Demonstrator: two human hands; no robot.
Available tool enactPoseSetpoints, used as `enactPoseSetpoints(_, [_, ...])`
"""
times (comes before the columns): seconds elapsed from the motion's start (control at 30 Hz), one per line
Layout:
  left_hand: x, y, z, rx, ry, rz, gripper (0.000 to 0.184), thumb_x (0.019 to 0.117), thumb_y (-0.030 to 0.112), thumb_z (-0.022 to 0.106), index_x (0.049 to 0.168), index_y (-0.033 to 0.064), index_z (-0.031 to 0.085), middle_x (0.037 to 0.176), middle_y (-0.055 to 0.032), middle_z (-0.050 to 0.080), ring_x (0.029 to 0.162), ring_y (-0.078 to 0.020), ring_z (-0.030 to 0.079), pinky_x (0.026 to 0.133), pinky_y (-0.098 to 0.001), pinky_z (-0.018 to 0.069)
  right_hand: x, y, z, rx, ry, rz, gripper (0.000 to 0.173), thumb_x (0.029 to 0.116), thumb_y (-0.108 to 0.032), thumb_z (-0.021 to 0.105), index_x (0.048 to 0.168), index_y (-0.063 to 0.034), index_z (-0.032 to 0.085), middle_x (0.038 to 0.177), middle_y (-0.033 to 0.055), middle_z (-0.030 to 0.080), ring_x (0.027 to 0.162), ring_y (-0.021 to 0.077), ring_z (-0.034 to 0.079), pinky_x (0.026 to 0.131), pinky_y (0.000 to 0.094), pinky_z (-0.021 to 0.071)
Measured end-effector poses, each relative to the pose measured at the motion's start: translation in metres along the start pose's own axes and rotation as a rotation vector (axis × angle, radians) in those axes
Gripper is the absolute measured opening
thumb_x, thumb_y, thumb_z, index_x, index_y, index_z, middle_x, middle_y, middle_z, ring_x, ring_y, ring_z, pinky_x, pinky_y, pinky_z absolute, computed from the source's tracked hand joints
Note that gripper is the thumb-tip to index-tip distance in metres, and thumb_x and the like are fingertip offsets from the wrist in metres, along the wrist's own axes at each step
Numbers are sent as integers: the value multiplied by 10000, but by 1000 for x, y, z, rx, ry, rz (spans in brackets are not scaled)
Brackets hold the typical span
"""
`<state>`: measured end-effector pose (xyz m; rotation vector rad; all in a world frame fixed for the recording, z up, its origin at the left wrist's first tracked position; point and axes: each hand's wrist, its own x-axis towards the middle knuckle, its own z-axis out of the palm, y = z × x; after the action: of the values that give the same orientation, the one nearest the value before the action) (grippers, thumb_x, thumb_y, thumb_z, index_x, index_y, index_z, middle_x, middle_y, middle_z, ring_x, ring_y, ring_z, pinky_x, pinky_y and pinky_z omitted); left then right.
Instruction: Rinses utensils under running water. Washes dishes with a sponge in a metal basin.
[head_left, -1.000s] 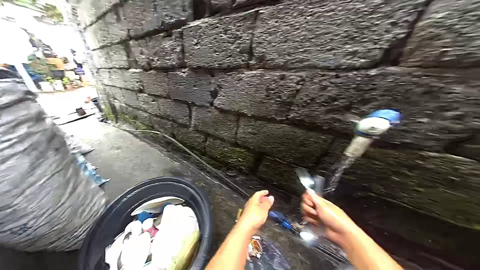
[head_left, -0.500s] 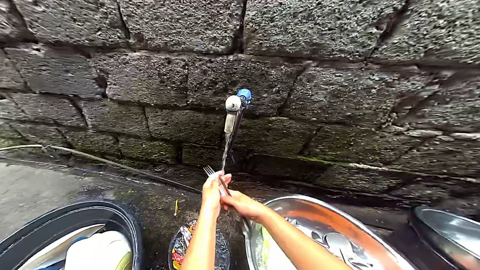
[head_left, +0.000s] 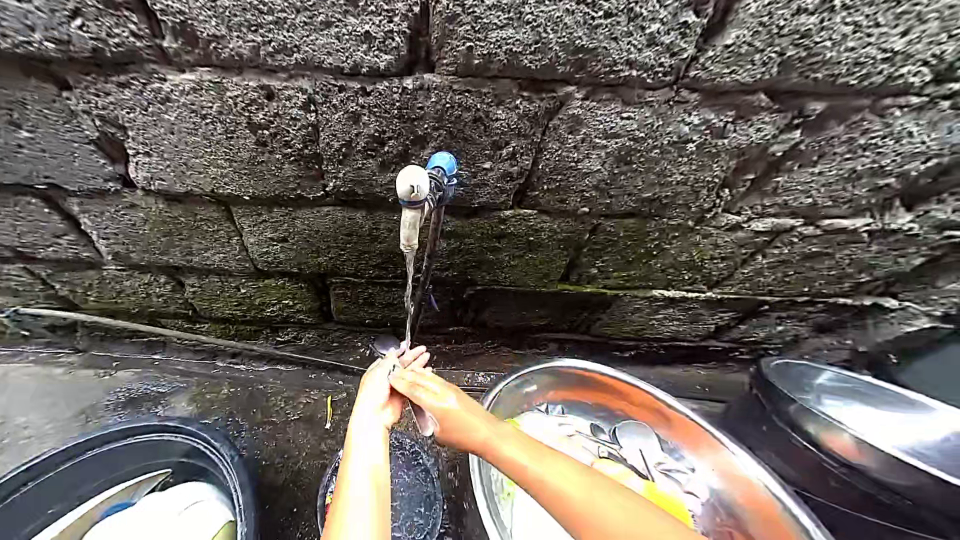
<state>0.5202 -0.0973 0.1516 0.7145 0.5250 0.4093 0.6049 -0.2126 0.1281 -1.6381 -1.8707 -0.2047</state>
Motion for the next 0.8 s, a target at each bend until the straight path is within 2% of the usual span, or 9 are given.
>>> enactPoseSetpoints(0.13, [-2,0,9,152,133,72,371,1140,240,259,1274,42,542,919,-51,641,754,-109,634,704,-270,544,15,8,-13,65,223,104,209,879,87,615,995,5,767,1117,162,742,1116,308,696,1022,438,538])
enactPoseSetpoints(0.23, [-3,2,12,179,120,172,296,1140,243,270,1146,66,507,814,2,574,681,-73,608,673,-239,557,56,1,-35,326,164,511,317,1011,45,452,1198,45,708,1279,190,680,1200,255,645,1061,404,489])
enactPoseSetpoints(0.3, [-2,-3,11,383,105,252,286,1140,221,272,1197,38,484,868,-32,581,728,-89,621,731,-261,564,83,2,-44,539,-7,733,367,1094,-110,423,1426,-14,548,1409,189,574,1147,235,625,968,405,505])
enactPoseSetpoints(0.33, [-2,-5,13,586,129,297,322,1139,194,283,1283,-6,491,918,-84,607,770,-127,639,768,-297,566,94,4,-46,593,-94,775,434,1100,-162,447,1513,-30,447,1497,214,502,1262,286,583,1043,456,473])
enactPoseSetpoints(0.4, [-3,-6,18,1061,200,358,342,1107,92,380,1377,-78,502,1116,-238,668,999,-313,686,939,-482,536,112,1,-48,485,-259,775,527,1100,-218,469,1576,-30,346,1536,253,458,1391,352,494,1147,517,388])
enactPoseSetpoints(0.47, [-4,-9,19,1288,196,436,374,1037,25,481,1380,-123,497,1318,-327,590,1238,-447,595,1076,-604,435,125,-11,-51,221,-392,743,471,1083,-99,440,1545,-26,382,1426,261,555,1315,390,561,1084,553,449])
enactPoseSetpoints(0.53, [-1,-7,19,1238,174,413,381,1049,50,475,1390,-121,468,1328,-318,574,1254,-422,579,1086,-573,430,135,-13,-56,82,-448,678,394,1023,17,487,1413,-34,523,1301,201,646,1215,354,631,1015,535,505])
enactPoseSetpoints(0.67, [6,-6,13,646,-23,233,173,1058,70,494,1225,26,480,860,-39,566,730,-94,590,720,-270,532,146,-1,-75,-60,-510,505,239,968,-23,646,1204,-2,678,1188,170,691,1153,302,639,1027,469,479])
enactPoseSetpoints(0.8, [0,-1,10,262,-174,117,97,1094,69,376,1121,110,460,735,45,578,678,-77,659,760,-278,608,145,12,-82,-103,-421,501,238,998,-206,660,1092,12,680,1051,177,684,1014,300,653,909,477,500])
